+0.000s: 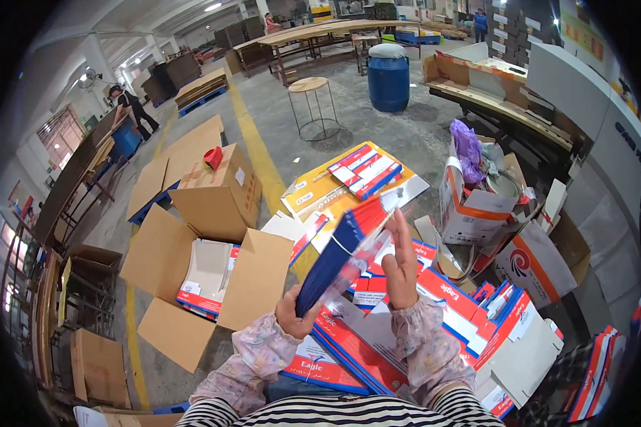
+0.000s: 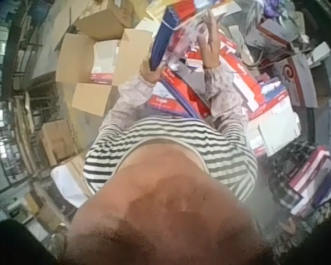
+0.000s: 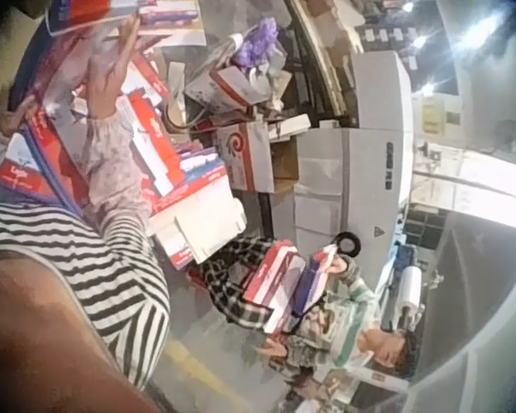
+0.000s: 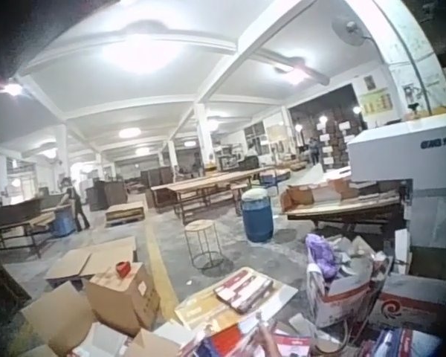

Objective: Sorting and stacking flat paper boxes or folders in an industrial environment.

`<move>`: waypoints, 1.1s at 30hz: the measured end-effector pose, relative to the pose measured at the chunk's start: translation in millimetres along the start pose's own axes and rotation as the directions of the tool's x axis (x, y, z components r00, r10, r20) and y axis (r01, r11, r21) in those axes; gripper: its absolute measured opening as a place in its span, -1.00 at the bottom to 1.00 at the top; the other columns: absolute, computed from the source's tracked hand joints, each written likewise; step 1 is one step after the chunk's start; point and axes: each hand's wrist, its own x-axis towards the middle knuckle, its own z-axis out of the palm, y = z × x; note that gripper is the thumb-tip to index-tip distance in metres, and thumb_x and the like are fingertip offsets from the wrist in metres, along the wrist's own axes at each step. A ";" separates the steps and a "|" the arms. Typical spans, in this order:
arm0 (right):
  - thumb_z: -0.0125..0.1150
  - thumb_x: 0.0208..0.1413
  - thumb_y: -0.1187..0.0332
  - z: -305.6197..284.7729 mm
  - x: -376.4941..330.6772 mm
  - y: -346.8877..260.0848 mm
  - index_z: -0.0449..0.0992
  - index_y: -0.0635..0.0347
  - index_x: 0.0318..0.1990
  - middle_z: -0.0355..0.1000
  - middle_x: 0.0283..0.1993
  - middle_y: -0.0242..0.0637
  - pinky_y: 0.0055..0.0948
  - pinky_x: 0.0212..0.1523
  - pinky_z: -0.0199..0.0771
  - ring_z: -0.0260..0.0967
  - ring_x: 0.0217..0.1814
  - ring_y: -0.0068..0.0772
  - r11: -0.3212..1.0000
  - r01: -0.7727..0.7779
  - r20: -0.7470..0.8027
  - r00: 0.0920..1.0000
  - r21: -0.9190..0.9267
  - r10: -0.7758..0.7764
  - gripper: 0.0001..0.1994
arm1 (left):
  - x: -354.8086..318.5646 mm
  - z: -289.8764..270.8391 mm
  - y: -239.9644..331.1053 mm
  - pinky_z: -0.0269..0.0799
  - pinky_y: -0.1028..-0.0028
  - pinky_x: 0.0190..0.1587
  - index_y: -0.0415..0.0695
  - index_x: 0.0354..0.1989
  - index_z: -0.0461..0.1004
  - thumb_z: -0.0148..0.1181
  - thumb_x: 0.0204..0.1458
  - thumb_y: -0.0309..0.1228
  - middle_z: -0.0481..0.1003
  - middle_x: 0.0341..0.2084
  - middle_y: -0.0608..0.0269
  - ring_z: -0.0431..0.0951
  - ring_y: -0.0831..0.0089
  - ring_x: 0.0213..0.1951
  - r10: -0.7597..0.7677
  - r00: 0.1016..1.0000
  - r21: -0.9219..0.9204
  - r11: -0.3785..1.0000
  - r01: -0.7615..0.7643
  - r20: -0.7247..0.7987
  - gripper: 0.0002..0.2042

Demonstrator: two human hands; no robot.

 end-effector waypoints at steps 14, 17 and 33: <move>0.06 0.13 0.08 -0.3 -3.0 -3.9 0.28 0.31 -0.02 0.43 -0.20 -0.26 -0.51 -0.20 0.41 0.42 -0.19 -0.48 0.996 -0.008 0.005 1.000 0.093 0.008 -0.55 | 137.1 -13.2 94.1 0.36 0.44 -0.06 -0.27 0.09 0.23 0.33 -0.18 -0.42 0.40 -0.09 0.07 0.43 0.36 -0.04 0.080 0.872 -0.544 0.808 0.227 0.483 -0.39; 0.21 0.03 0.17 -5.6 -4.5 -6.0 0.20 0.31 0.08 0.41 -0.16 -0.24 -0.45 -0.11 0.38 0.39 -0.19 -0.41 0.999 0.022 0.008 1.000 -0.029 -0.022 -0.45 | 152.6 1.5 110.7 0.32 0.47 -0.05 -0.33 0.09 0.23 0.34 -0.18 -0.43 0.43 -0.12 0.05 0.43 0.39 -0.05 0.156 0.875 -0.496 0.862 0.106 0.458 -0.38; 0.26 -0.30 0.56 -32.0 1.6 -57.5 0.51 0.27 -0.25 0.41 -0.27 -0.22 -0.34 -0.24 0.45 0.39 -0.24 -0.22 0.531 0.558 0.126 0.756 -0.637 -0.643 -0.69 | 150.8 17.4 102.6 0.40 0.36 -0.14 -0.27 0.09 0.25 0.22 -0.14 -0.54 0.46 -0.22 -0.08 0.52 0.15 -0.18 0.147 0.864 -0.324 0.946 0.020 0.481 -0.46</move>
